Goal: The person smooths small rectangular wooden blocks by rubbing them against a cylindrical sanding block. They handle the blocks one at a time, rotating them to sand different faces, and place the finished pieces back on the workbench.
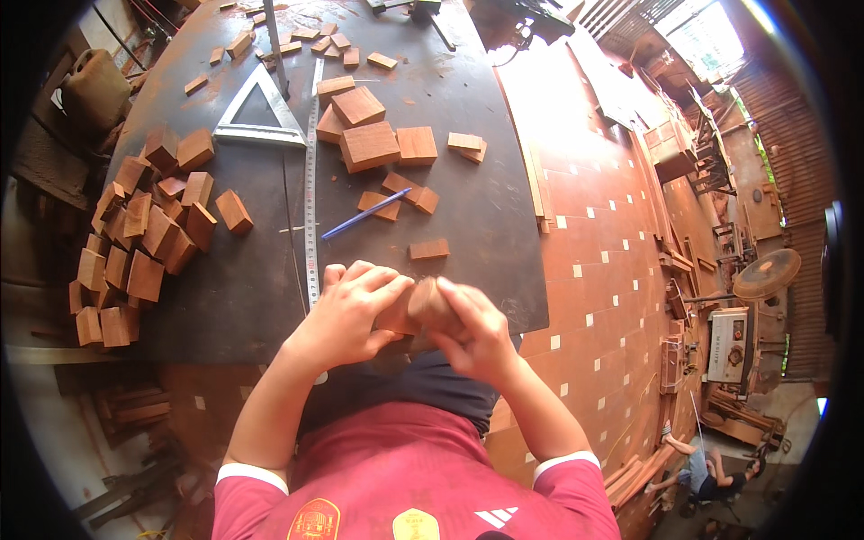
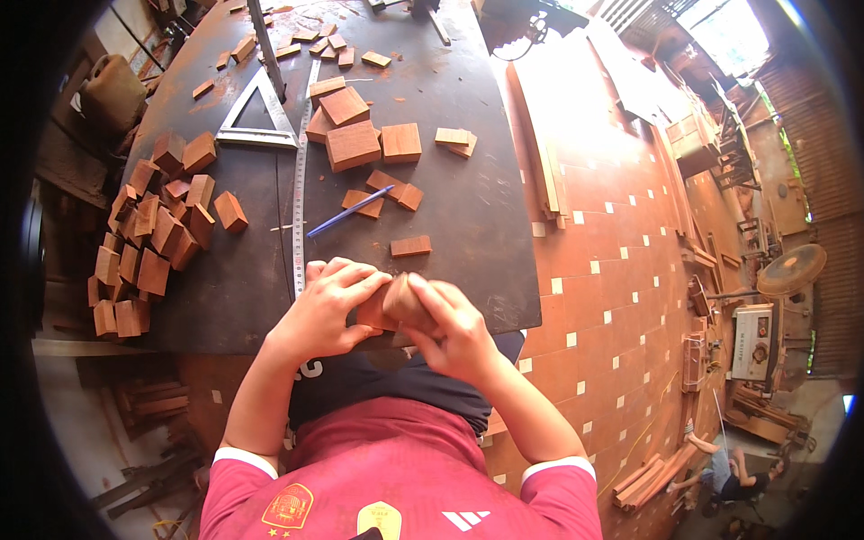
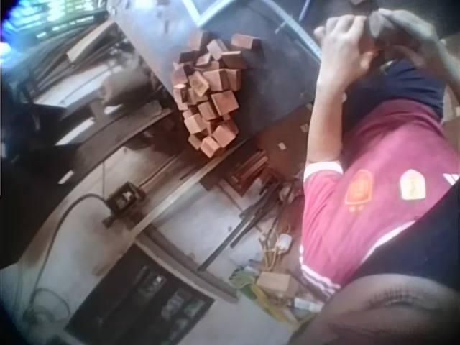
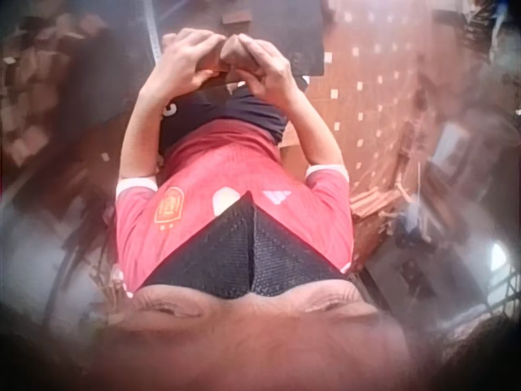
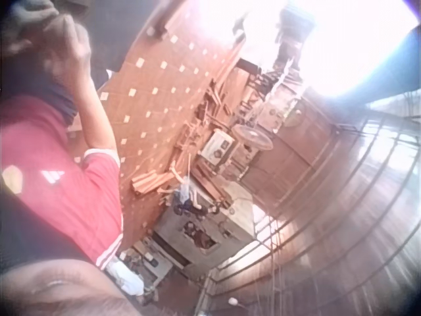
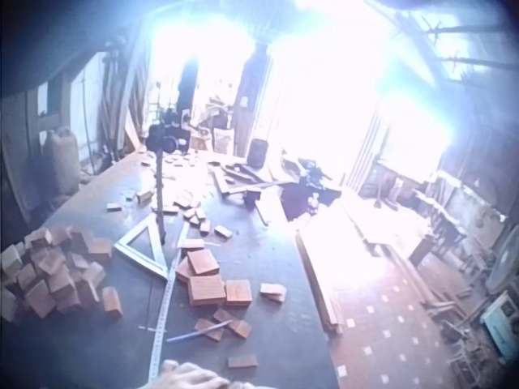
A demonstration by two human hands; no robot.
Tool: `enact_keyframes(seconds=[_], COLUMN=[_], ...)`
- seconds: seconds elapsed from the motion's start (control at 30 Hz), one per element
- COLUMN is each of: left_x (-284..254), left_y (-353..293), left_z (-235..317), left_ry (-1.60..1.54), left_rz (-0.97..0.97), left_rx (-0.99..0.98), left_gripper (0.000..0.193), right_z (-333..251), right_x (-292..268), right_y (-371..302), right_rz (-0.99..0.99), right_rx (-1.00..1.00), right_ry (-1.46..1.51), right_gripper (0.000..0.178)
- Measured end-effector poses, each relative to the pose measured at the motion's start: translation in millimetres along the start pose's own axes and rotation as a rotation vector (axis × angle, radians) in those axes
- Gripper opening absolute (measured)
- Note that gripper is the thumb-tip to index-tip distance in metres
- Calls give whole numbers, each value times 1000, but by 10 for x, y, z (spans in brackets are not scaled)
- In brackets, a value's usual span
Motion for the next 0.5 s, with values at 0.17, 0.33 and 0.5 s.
enact_keyframes(seconds=[0.17,0.33,0.5], left_x=[18,-37,-39], left_y=[39,-2,73], left_z=[36,16,76], left_ry=[-12,-4,14], left_rz=[-20,-10,-21], left_rx=[-6,-14,9], left_gripper=[72,72,68], right_z=[7,-57,52], right_x=[-46,53,-33], right_y=[-141,-41,-96], right_rz=[-19,15,80], right_rx=[24,0,67], right_ry=[15,18,23], right_gripper=[74,75,74])
Point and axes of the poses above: each hand's wrist, its own y-axis towards the middle knuckle, its own x-axis out of the palm, z = x × y, the point moved 8 cm from there along y, towards the middle knuckle, and after that the axes turned 3 degrees about z, right-handed, at the moved point
